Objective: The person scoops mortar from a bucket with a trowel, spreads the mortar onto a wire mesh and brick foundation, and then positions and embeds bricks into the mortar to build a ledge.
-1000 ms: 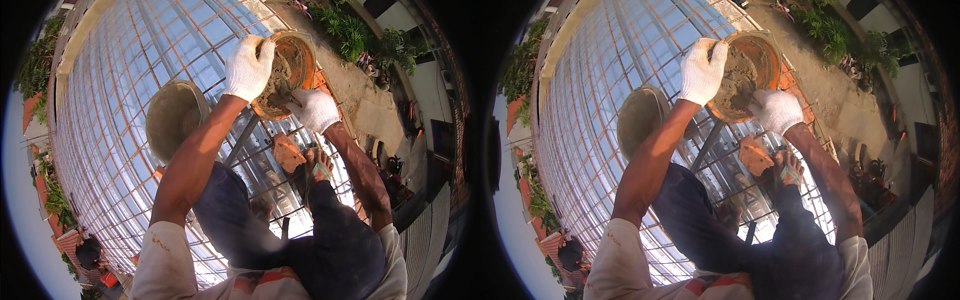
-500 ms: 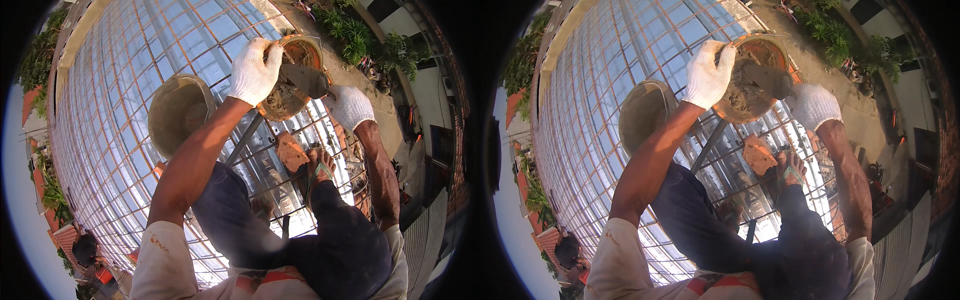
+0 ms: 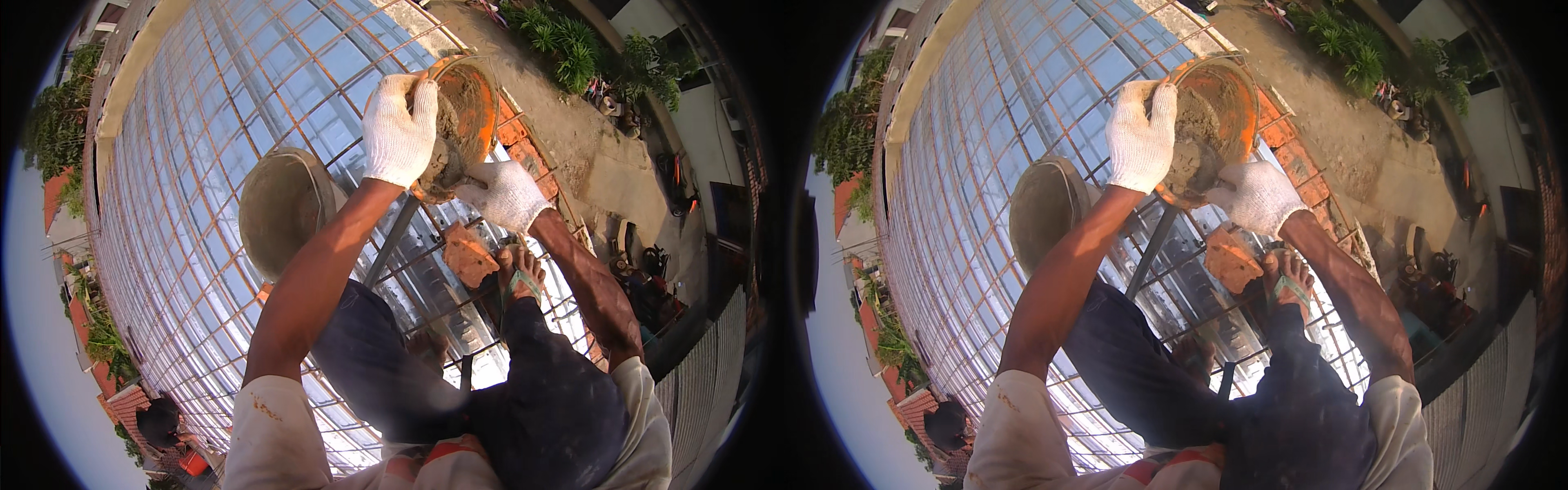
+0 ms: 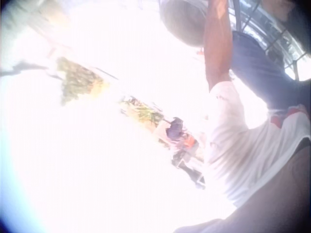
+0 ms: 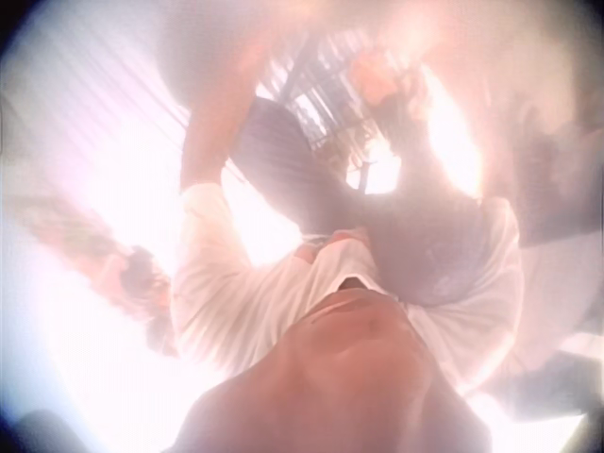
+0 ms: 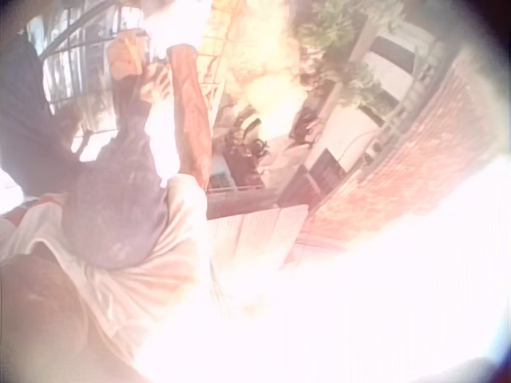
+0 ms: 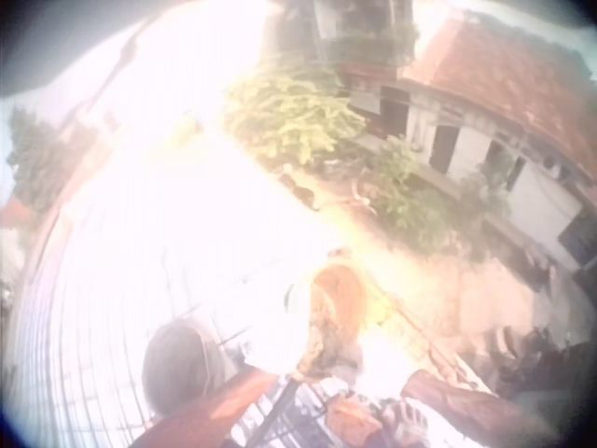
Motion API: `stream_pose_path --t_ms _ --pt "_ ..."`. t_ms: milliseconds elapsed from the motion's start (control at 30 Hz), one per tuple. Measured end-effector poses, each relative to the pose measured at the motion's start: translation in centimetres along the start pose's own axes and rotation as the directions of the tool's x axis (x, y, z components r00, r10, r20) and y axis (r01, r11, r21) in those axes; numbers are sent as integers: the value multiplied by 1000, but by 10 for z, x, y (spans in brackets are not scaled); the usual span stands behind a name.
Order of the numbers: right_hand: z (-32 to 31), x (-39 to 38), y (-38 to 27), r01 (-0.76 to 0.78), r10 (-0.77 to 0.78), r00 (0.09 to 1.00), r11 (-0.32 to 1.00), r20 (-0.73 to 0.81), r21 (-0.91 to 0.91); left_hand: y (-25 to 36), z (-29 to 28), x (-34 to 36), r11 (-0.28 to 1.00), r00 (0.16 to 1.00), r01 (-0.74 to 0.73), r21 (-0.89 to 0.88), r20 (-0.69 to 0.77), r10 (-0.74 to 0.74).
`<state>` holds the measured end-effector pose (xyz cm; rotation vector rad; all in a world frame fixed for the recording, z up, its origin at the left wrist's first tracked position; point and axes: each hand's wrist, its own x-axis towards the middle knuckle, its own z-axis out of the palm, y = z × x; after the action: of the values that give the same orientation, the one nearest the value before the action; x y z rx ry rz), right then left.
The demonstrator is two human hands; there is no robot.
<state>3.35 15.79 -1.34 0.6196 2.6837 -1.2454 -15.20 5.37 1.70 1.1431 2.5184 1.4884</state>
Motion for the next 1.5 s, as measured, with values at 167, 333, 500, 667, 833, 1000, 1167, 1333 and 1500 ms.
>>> stream_pose_path --t_ms 167,333,500,667,833,1000,1167,1333,1500 --pt "-10 -9 13 52 -44 998 966 -39 253 -8 -8 13 992 990 126 9 -61 -126" --pt "-30 -12 14 31 -11 998 925 -54 379 -28 -29 23 957 947 289 -13 -139 -288" --pt "-66 -18 33 -61 126 986 876 -105 478 -36 -34 23 959 956 264 105 -162 -245" --pt "-105 -13 66 -193 353 870 887 -344 420 -34 -37 25 944 960 272 185 -127 -251" --pt "-93 19 128 -208 62 727 969 -684 -133 -25 -31 28 949 959 265 171 -148 -241" --pt "-49 52 183 -462 354 878 804 -323 -373 -23 -23 33 930 942 320 179 -169 -291" --pt "-60 38 202 -393 327 915 851 -236 -347 -20 -27 30 923 937 332 195 -177 -300" --pt "-95 52 309 -409 376 899 903 -224 -128 -14 -18 33 925 947 307 224 -165 -275" --pt "-118 86 274 -540 565 820 711 92 450 -18 -21 35 913 949 302 274 -173 -262"
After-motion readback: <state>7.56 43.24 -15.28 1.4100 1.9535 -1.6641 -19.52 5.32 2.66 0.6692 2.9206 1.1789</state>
